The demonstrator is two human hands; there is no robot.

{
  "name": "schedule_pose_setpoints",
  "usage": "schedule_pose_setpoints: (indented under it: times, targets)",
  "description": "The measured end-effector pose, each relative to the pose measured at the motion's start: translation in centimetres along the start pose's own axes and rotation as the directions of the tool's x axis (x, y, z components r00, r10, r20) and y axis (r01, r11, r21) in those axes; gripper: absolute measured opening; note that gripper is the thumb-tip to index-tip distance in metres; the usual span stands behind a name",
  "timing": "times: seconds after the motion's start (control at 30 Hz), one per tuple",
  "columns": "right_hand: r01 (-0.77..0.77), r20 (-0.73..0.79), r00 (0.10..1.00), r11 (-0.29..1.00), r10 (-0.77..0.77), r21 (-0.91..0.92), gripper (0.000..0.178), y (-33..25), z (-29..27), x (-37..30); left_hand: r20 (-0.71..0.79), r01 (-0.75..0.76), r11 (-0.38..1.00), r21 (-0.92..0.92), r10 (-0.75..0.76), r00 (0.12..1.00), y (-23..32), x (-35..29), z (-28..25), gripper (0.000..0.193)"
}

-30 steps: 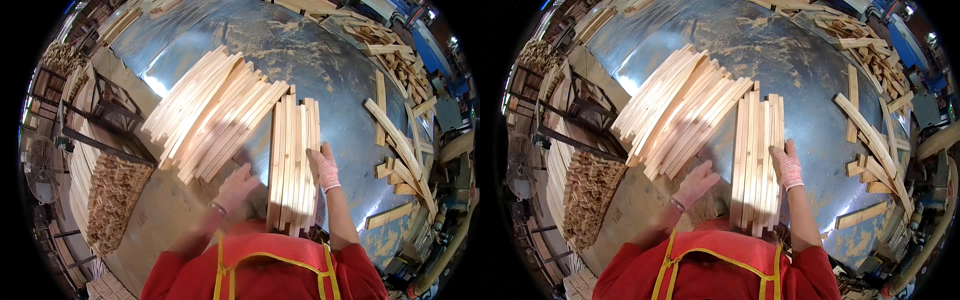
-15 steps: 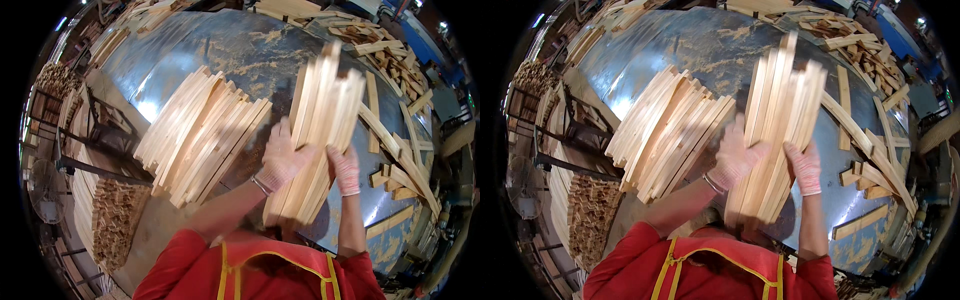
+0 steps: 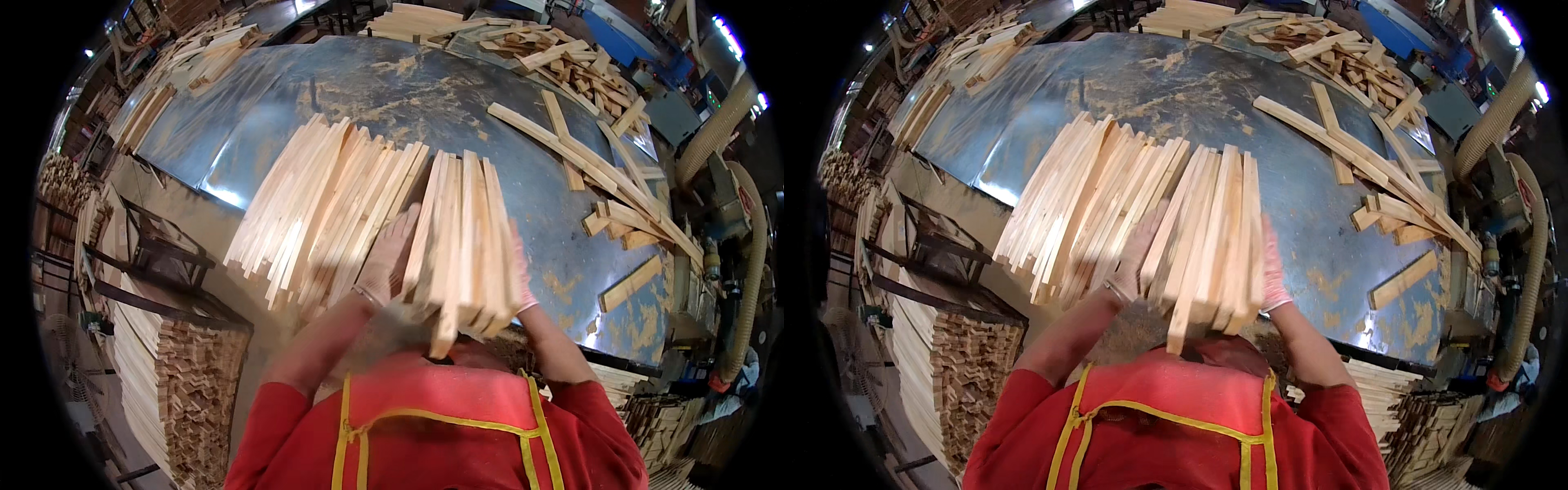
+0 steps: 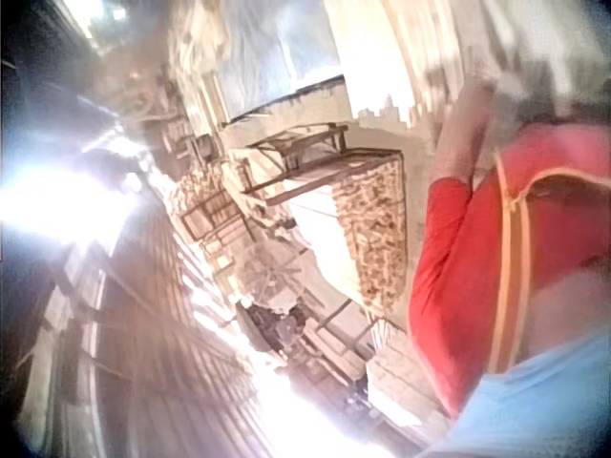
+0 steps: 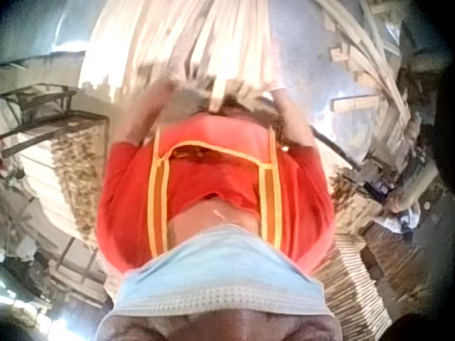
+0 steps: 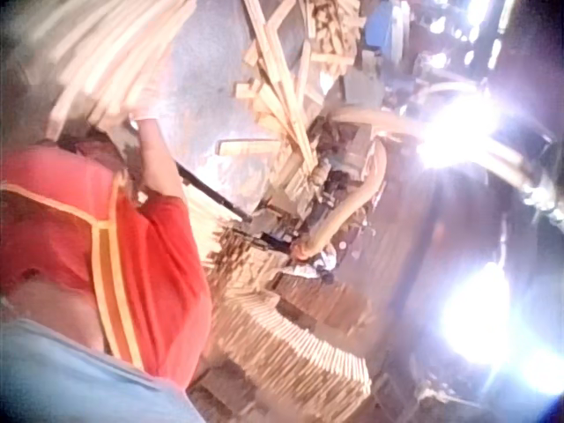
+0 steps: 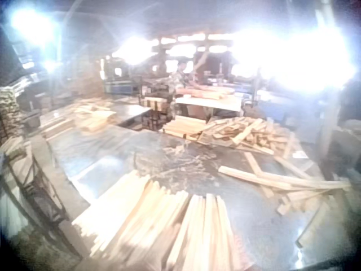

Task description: The person picks up thin wooden planks from a pile on a metal table and stacks them neatly. They repeatedly gather the planks by hand and align them into a growing stack on the left side of the table.

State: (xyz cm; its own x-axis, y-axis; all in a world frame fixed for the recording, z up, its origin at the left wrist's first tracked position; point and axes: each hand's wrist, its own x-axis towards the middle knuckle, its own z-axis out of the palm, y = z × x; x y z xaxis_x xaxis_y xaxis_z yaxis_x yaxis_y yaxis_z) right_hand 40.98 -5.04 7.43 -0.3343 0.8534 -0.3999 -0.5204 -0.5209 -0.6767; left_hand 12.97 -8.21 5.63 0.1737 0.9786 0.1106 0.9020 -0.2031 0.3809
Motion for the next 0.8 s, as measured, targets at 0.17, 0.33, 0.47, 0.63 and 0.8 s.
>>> schedule_pose_setpoints:
  times: [0.17,0.33,0.47,0.63,0.8]
  targets:
    - [0.140,0.245,0.907,-0.303,-0.343,-0.942,0.089,8.8,-3.8,-0.5,0.091,-0.186,0.901,0.392,0.163,0.982,-3.6,-4.5,-0.6,0.058]
    - [0.084,0.082,0.996,-0.149,0.019,-0.985,0.077,7.5,-4.1,2.2,0.234,-0.241,0.889,0.389,0.158,0.959,-5.6,-5.9,-1.3,0.054]
    - [-0.227,-0.167,0.974,0.683,0.154,-0.694,0.080,3.1,-1.1,1.5,-0.081,-0.006,0.955,0.295,0.032,0.996,-6.2,-7.5,-4.1,0.042]
    - [-0.311,-0.187,0.943,0.538,0.274,-0.784,0.101,3.9,1.3,5.7,0.591,0.546,0.825,-0.148,-0.368,0.717,-1.7,-14.3,-9.2,0.036]
    - [-0.356,-0.228,0.925,0.490,0.302,-0.796,0.116,5.1,3.0,6.5,0.793,0.851,-0.123,-0.510,-0.450,0.410,-2.6,-22.3,0.3,0.039]
